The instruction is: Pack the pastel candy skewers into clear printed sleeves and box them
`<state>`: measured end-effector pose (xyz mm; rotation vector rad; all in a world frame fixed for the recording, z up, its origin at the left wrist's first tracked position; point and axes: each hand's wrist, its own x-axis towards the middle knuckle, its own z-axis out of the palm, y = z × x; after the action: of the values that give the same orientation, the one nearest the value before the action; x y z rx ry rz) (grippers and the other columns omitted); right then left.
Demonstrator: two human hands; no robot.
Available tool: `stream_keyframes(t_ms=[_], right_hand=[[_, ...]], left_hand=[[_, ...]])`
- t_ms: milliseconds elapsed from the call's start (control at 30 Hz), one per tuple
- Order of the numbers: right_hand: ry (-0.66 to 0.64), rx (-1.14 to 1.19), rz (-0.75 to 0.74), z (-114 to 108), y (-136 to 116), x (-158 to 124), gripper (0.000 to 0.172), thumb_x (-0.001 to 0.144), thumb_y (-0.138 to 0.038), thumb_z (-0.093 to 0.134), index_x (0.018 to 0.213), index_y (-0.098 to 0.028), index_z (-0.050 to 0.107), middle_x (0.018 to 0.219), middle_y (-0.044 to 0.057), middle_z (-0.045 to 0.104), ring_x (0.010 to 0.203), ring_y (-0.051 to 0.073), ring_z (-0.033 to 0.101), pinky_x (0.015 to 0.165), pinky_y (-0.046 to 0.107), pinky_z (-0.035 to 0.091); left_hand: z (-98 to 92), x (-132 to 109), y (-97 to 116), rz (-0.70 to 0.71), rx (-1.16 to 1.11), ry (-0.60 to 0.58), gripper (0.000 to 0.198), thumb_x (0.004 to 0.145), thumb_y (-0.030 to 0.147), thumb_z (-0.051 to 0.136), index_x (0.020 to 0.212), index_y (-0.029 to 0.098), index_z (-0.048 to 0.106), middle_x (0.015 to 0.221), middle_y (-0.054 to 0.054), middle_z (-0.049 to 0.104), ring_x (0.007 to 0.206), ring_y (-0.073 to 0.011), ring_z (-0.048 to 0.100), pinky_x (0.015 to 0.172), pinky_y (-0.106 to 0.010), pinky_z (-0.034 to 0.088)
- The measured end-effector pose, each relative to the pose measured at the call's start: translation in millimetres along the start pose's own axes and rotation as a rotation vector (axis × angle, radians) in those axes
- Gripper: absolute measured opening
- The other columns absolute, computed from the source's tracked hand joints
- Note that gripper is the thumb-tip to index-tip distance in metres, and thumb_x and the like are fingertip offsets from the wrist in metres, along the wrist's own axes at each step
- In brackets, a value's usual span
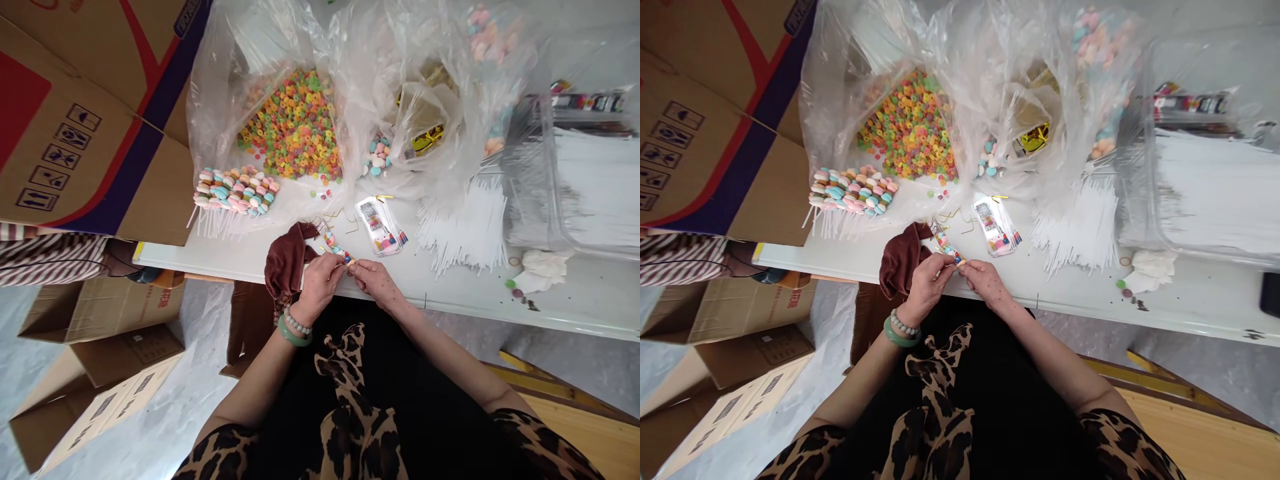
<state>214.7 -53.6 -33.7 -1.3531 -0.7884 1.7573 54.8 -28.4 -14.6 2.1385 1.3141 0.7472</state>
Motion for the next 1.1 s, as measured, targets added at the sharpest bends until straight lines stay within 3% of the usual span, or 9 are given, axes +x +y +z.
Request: stream_keyframes(t_ms=[200, 433, 600, 733, 867, 1100], right_hand=[[-0.013, -0.008, 0.012, 0, -4, 0, 0.033, 0.072, -0.051, 0.062, 0.067, -0.018, 0.06, 0.04, -0.008, 0.036, 0.039, 0.007, 0.024, 0.041, 0.024, 0.014], [-0.035, -0.072, 0.032, -1, -6, -1, 0.032, 0.072, -0.05, 0.061, 0.066, -0.018, 0.059, 0.04, -0.008, 0.034, 0.041, 0.007, 0.025, 0.042, 0.023, 0.015], [-0.05, -0.108, 0.015, 0, -6, -1, 0.033, 0.072, -0.049, 0.06, 0.061, -0.019, 0.053, 0.041, -0.008, 0.034, 0.042, 0.007, 0.027, 0.044, 0.024, 0.017], [-0.062, -0.113, -0.022, 2, -5, -1, 0.033, 0.072, -0.049, 0.06, 0.059, -0.02, 0.05, 0.043, -0.008, 0.033, 0.043, 0.008, 0.027, 0.045, 0.025, 0.017], [-0.031, -0.132, -0.038, 3, -2, -1, 0.034, 0.073, -0.049, 0.059, 0.058, -0.02, 0.049, 0.043, -0.007, 0.034, 0.044, 0.008, 0.028, 0.045, 0.025, 0.019], [0.011, -0.087, -0.016, 4, 0, 0, 0.03, 0.074, -0.046, 0.059, 0.063, -0.019, 0.055, 0.043, -0.008, 0.034, 0.043, 0.007, 0.027, 0.043, 0.024, 0.017]], left_hand=[[-0.9, 2, -5, 0.088, 0.14, 0.031, 0.015, 0.089, 0.029, 0.058, 0.093, 0.021, 0.07, 0.083, -0.006, 0.073, 0.076, -0.0192, 0.065, 0.079, -0.034, 0.043], [-9.6, 8, -5, 0.174, 0.211, -0.049, 0.021, 0.093, 0.028, 0.051, 0.084, 0.021, 0.069, 0.074, -0.004, 0.07, 0.069, -0.0167, 0.063, 0.073, -0.031, 0.04], [-8.5, 7, 3, 0.151, 0.364, -0.102, 0.024, 0.091, 0.022, 0.049, 0.073, 0.019, 0.064, 0.066, -0.004, 0.065, 0.065, -0.0159, 0.059, 0.073, -0.032, 0.039], [0.4, 5, 4, 0.073, 0.408, -0.055, 0.019, 0.084, 0.017, 0.052, 0.066, 0.02, 0.057, 0.062, -0.003, 0.06, 0.062, -0.0168, 0.054, 0.069, -0.032, 0.037], [3.9, 4, 3, -0.02, 0.213, 0.002, 0.015, 0.078, 0.014, 0.053, 0.065, 0.02, 0.052, 0.062, -0.002, 0.055, 0.064, -0.017, 0.051, 0.068, -0.031, 0.037], [-4.0, -4, 11, -0.348, -0.453, 0.017, 0.014, 0.079, 0.021, 0.057, 0.066, 0.019, 0.051, 0.061, 0.004, 0.046, 0.056, -0.0096, 0.039, 0.056, -0.024, 0.031]])
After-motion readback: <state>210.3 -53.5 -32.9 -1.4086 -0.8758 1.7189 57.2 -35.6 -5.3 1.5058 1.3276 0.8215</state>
